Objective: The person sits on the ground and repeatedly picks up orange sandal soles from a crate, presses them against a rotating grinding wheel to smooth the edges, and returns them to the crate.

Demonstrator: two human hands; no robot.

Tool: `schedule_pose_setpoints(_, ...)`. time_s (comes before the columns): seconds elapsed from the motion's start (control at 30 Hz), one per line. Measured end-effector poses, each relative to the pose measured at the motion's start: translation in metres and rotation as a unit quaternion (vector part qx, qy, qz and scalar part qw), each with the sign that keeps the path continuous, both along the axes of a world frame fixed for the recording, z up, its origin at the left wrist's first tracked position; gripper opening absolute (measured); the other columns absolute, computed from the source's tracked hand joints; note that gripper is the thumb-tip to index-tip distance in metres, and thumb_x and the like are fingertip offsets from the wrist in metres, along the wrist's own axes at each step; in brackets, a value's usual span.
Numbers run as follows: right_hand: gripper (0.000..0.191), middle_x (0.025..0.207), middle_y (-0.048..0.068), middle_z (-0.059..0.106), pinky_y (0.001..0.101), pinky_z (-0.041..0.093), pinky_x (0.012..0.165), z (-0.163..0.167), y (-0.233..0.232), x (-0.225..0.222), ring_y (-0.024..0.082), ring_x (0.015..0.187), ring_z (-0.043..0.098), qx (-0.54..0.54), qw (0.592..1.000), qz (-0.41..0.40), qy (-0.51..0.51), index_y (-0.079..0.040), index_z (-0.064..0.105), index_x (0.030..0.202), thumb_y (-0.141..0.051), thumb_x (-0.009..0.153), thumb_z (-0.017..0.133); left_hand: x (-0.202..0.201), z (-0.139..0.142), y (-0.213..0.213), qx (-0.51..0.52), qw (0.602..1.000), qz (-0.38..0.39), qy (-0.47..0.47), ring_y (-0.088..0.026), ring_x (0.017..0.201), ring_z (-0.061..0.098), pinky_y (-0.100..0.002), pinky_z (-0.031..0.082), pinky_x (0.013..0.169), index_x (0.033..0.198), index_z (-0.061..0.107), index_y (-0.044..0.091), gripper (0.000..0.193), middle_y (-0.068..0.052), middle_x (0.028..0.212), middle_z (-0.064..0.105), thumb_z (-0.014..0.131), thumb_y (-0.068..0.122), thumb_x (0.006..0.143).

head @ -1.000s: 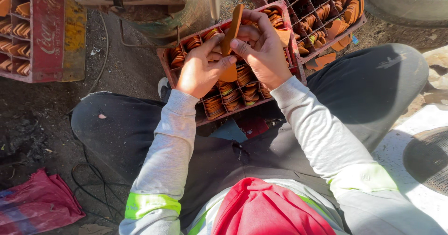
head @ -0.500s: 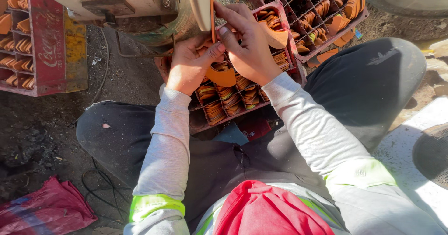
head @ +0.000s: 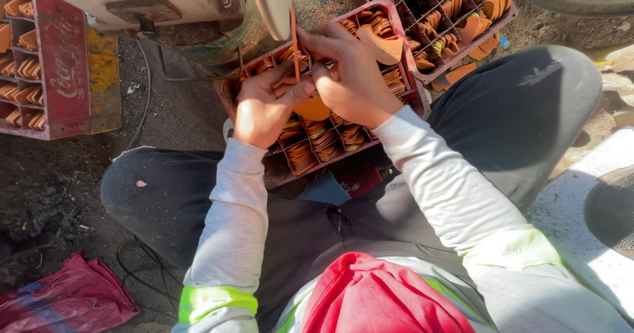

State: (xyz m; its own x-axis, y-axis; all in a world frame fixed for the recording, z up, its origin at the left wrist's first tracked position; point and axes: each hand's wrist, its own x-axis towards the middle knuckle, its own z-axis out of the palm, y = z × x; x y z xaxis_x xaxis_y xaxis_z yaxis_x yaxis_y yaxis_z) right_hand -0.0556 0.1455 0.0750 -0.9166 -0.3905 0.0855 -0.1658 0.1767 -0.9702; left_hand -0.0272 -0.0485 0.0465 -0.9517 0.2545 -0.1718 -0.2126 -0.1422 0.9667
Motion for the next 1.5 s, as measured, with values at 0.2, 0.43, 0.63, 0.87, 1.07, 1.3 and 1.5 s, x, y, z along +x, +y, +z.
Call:
schedule_pose_setpoints(0.2, 0.040, 0.126, 0.007, 0.068, 0.0257, 0.056, 0.100, -0.006, 0.011, 0.005, 0.014, 0.112, 0.068, -0.116, 0.980, 0.001, -0.163, 0.000, 0.060, 0.139, 0.007, 0.100, 0.053, 0.013, 0.004, 0.005, -0.423, 0.876, 0.058, 0.226, -0.023, 0.102, 0.069, -0.034, 0.059, 0.090, 0.125, 0.065, -0.011, 0.058, -0.020, 0.116, 0.071, 0.092, 0.011, 0.078)
schedule_pose_setpoints(0.43, 0.051, 0.132, 0.011, 0.057, 0.0257, 0.058, 0.093, -0.006, -0.010, -0.006, 0.017, 0.111, 0.069, -0.024, 0.998, -0.044, 0.032, -0.004, 0.055, 0.147, 0.009, 0.098, 0.051, -0.020, 0.002, -0.001, 0.030, 0.999, -0.006, -0.028, -0.013, 0.098, 0.071, -0.030, 0.060, 0.091, 0.128, 0.069, -0.004, 0.041, -0.010, 0.113, 0.076, 0.082, 0.013, 0.094)
schedule_pose_setpoints(0.63, 0.056, 0.135, 0.014, 0.059, 0.0326, 0.055, 0.102, -0.019, -0.014, -0.034, 0.027, 0.120, 0.066, 0.051, 0.982, -0.069, 0.169, -0.002, 0.057, 0.148, 0.007, 0.094, 0.049, -0.034, -0.001, -0.002, 0.080, 0.995, 0.032, -0.051, -0.014, 0.087, 0.070, -0.030, 0.059, 0.082, 0.121, 0.072, -0.003, 0.031, -0.009, 0.104, 0.076, 0.081, 0.014, 0.096)
schedule_pose_setpoints(0.87, 0.057, 0.133, 0.014, 0.060, 0.0320, 0.055, 0.103, -0.017, -0.021, -0.024, 0.025, 0.118, 0.066, 0.069, 0.982, -0.095, 0.148, -0.003, 0.058, 0.148, 0.008, 0.093, 0.049, -0.032, 0.005, -0.006, 0.078, 0.995, 0.010, -0.054, -0.015, 0.091, 0.073, -0.030, 0.062, 0.086, 0.123, 0.071, -0.001, 0.034, -0.009, 0.107, 0.077, 0.079, 0.017, 0.095)
schedule_pose_setpoints(1.07, 0.058, 0.137, 0.023, 0.059, 0.0363, 0.053, 0.099, 0.004, 0.004, 0.001, 0.034, 0.125, 0.061, 0.065, 0.994, 0.031, 0.087, 0.007, 0.058, 0.142, 0.007, 0.084, 0.051, 0.005, 0.014, 0.005, -0.152, 0.988, 0.018, 0.006, -0.016, 0.083, 0.072, -0.030, 0.060, 0.075, 0.116, 0.071, -0.002, 0.042, -0.010, 0.096, 0.077, 0.086, 0.023, 0.087)
schedule_pose_setpoints(1.3, 0.032, 0.106, 0.017, 0.073, 0.0371, 0.055, 0.086, 0.009, 0.017, 0.006, 0.029, 0.099, 0.072, 0.168, 0.985, 0.013, -0.036, 0.003, 0.066, 0.125, -0.010, 0.096, 0.065, 0.029, 0.028, 0.039, -0.386, 0.921, 0.000, 0.055, -0.024, 0.075, 0.074, -0.035, 0.058, 0.072, 0.108, 0.068, -0.001, 0.050, -0.015, 0.086, 0.075, 0.092, 0.028, 0.076)
schedule_pose_setpoints(1.5, 0.037, 0.106, 0.013, 0.073, 0.0335, 0.057, 0.082, 0.016, 0.041, -0.013, 0.019, 0.094, 0.071, 0.142, 0.989, 0.042, -0.005, 0.002, 0.065, 0.127, -0.011, 0.093, 0.071, 0.022, 0.034, 0.015, -0.486, 0.774, 0.110, 0.391, -0.041, 0.101, 0.067, -0.041, 0.057, 0.084, 0.124, 0.060, -0.010, 0.066, -0.027, 0.118, 0.066, 0.083, 0.025, 0.073)
